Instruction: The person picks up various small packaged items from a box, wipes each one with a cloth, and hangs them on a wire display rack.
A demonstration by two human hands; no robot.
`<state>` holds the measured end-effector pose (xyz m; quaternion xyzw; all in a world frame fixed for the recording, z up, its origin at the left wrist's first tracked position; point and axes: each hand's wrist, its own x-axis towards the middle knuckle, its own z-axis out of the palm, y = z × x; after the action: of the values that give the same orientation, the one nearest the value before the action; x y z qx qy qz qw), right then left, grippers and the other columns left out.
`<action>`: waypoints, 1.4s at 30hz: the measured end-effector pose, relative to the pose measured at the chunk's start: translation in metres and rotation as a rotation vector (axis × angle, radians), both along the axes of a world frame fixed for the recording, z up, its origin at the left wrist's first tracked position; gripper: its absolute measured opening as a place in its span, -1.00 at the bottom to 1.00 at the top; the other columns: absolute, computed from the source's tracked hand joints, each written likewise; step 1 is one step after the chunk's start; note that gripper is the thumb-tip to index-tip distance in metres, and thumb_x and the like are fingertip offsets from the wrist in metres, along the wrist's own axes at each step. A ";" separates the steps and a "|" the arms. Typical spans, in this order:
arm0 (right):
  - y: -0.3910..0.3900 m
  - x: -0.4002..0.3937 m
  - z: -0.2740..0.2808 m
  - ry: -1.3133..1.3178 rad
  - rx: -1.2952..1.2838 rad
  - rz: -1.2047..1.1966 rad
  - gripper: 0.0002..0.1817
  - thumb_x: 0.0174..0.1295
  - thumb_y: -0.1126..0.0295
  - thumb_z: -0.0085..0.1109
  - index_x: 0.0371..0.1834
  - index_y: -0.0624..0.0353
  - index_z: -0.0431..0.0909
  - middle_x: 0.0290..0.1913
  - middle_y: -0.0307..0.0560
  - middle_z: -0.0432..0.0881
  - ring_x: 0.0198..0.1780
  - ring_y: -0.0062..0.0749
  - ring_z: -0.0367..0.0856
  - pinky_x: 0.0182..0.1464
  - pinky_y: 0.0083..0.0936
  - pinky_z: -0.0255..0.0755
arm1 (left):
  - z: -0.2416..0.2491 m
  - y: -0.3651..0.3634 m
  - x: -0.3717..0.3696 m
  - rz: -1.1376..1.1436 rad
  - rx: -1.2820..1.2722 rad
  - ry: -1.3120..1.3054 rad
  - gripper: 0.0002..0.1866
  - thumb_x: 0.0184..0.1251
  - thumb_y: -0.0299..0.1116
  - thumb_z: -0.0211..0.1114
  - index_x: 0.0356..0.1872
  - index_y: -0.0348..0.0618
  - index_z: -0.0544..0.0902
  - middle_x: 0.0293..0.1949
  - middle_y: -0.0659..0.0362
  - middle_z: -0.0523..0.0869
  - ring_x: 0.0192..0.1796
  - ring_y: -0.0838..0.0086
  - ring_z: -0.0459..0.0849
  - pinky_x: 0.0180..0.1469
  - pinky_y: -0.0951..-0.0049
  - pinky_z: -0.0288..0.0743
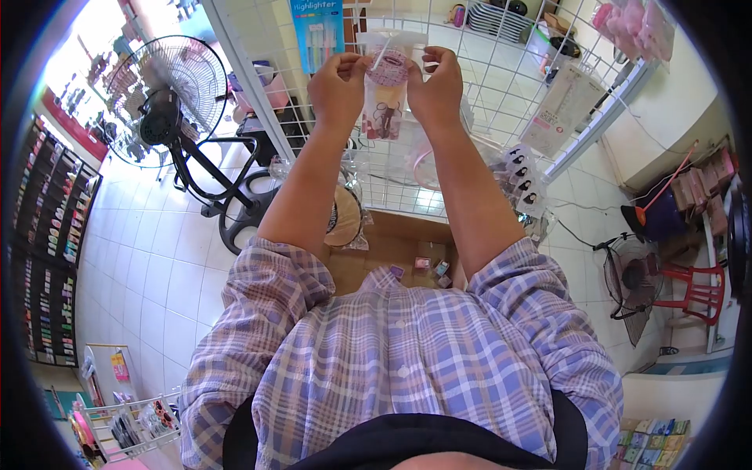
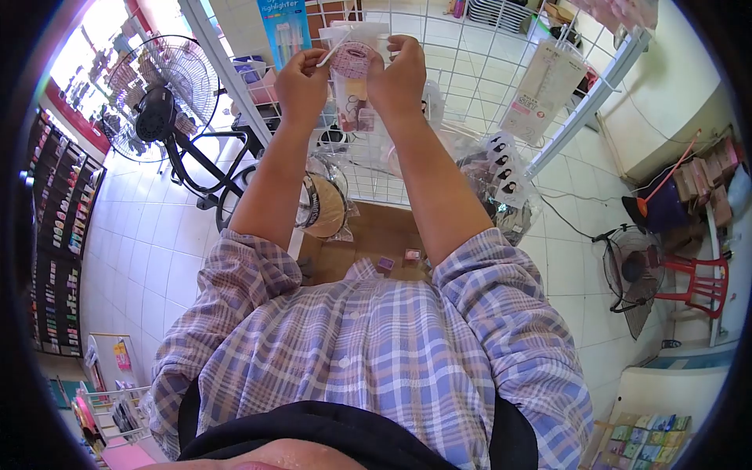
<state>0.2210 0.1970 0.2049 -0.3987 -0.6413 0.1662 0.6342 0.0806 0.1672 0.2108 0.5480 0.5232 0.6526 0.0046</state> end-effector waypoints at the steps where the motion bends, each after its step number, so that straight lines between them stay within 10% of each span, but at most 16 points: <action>1: -0.003 -0.003 -0.005 0.026 0.115 -0.115 -0.54 0.06 0.44 0.31 0.01 0.28 0.35 -0.07 0.11 0.45 -0.02 -0.08 0.47 -0.01 -0.26 0.39 | 0.000 -0.001 0.000 -0.004 0.000 0.003 -0.77 0.18 -0.25 0.42 -0.28 -0.20 0.69 -0.40 0.15 0.75 -0.39 0.49 0.70 -0.31 0.52 0.53; 6: -0.059 -0.005 -0.024 -0.127 0.451 -0.301 -0.31 0.03 0.38 0.41 0.16 0.30 0.18 0.03 0.11 0.28 -0.08 -0.19 0.40 -0.06 -0.37 0.38 | -0.029 -0.007 -0.005 0.026 0.058 -0.176 -0.73 0.21 -0.23 0.39 -0.31 -0.25 0.61 -0.45 0.19 0.66 -0.47 0.55 0.58 -0.38 0.53 0.46; 9: -0.094 0.006 -0.053 -0.103 0.446 0.133 -0.38 0.03 0.39 0.41 0.11 0.29 0.26 -0.09 0.03 0.35 -0.18 -0.26 0.40 -0.15 -0.41 0.36 | -0.057 -0.029 0.000 -0.055 0.167 -0.208 -0.78 0.31 -0.31 0.30 -0.39 -0.22 0.50 -0.54 0.30 0.50 -0.51 0.67 0.39 -0.44 0.58 0.31; 11: -0.127 0.032 -0.068 -0.217 0.162 0.507 -0.55 0.07 0.38 0.33 -0.01 0.23 0.36 -0.15 0.02 0.41 -0.24 -0.22 0.46 -0.20 -0.41 0.39 | -0.089 -0.051 0.003 -0.187 0.185 -0.292 -0.81 0.39 -0.39 0.19 -0.41 -0.19 0.42 -0.53 0.35 0.39 -0.48 0.72 0.27 -0.44 0.59 0.21; 17: -0.178 0.119 -0.205 -0.148 -0.506 0.322 -0.76 0.14 0.38 0.27 -0.17 0.21 0.52 -0.29 -0.12 0.51 -0.39 -0.44 0.43 -0.30 -0.52 0.37 | -0.245 -0.166 0.010 -0.190 -0.524 -0.323 -0.78 0.37 -0.29 0.21 -0.41 -0.20 0.47 -0.55 0.24 0.46 -0.46 0.59 0.39 -0.41 0.48 0.31; 22: -0.212 0.188 -0.320 -0.184 -0.880 0.100 -0.75 0.15 0.33 0.23 -0.15 0.21 0.56 -0.26 -0.03 0.60 -0.27 -0.36 0.58 -0.22 -0.50 0.45 | -0.345 -0.237 -0.022 -0.239 -1.455 0.094 -0.65 0.22 -0.16 0.24 -0.14 -0.24 0.66 -0.18 -0.07 0.70 -0.12 0.09 0.66 -0.06 0.20 0.51; 23: -0.214 0.197 -0.332 -0.326 -0.901 0.187 -0.75 0.16 0.31 0.22 -0.16 0.21 0.56 -0.27 0.00 0.60 -0.25 -0.30 0.59 -0.20 -0.45 0.46 | -0.364 -0.247 -0.034 -0.236 -1.456 0.087 -0.65 0.22 -0.16 0.24 -0.14 -0.24 0.66 -0.18 -0.07 0.70 -0.12 0.09 0.66 -0.06 0.20 0.51; 25: -0.216 0.206 -0.360 -0.547 -0.962 0.331 -0.73 0.17 0.27 0.17 -0.15 0.19 0.59 -0.25 0.08 0.63 -0.17 -0.15 0.62 -0.12 -0.35 0.49 | -0.422 -0.269 -0.063 -0.377 -1.270 0.890 -0.58 0.16 -0.21 0.23 -0.04 -0.29 0.62 0.01 -0.10 0.63 0.09 0.09 0.58 0.08 0.21 0.49; 29: -0.218 0.222 -0.443 -1.047 -0.684 0.597 -0.65 0.20 0.29 0.09 0.04 0.16 0.54 -0.05 0.07 0.64 -0.11 -0.10 0.63 -0.07 -0.24 0.51 | -0.468 -0.274 -0.103 -0.643 -1.425 1.110 -0.45 0.09 -0.33 0.17 0.16 -0.33 0.49 0.11 -0.14 0.57 0.22 0.07 0.50 0.18 0.19 0.45; 39: -0.225 0.203 -0.437 -1.401 -1.317 0.469 -0.61 0.20 0.33 0.02 0.09 0.13 0.53 -0.01 0.12 0.64 0.03 -0.06 0.62 -0.01 -0.13 0.49 | -0.371 -0.271 -0.071 -0.588 -1.693 0.637 -0.55 0.19 -0.27 0.16 0.12 -0.17 0.58 0.05 -0.16 0.62 0.14 0.03 0.58 0.19 0.20 0.44; 42: -0.241 0.205 -0.429 -1.411 -1.445 0.451 -0.60 0.19 0.34 0.00 0.11 0.13 0.53 0.01 0.13 0.64 0.07 -0.05 0.61 0.01 -0.10 0.49 | -0.416 -0.274 -0.086 -0.574 -1.707 0.771 -0.59 0.14 -0.31 0.22 0.07 -0.05 0.63 0.03 -0.09 0.65 0.11 0.04 0.60 0.16 0.19 0.46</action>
<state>0.4264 -0.0439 -0.2243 -0.5617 -0.6742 0.3550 -0.3224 -0.0058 -0.1072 -0.2056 0.6428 0.6318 -0.1950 0.3869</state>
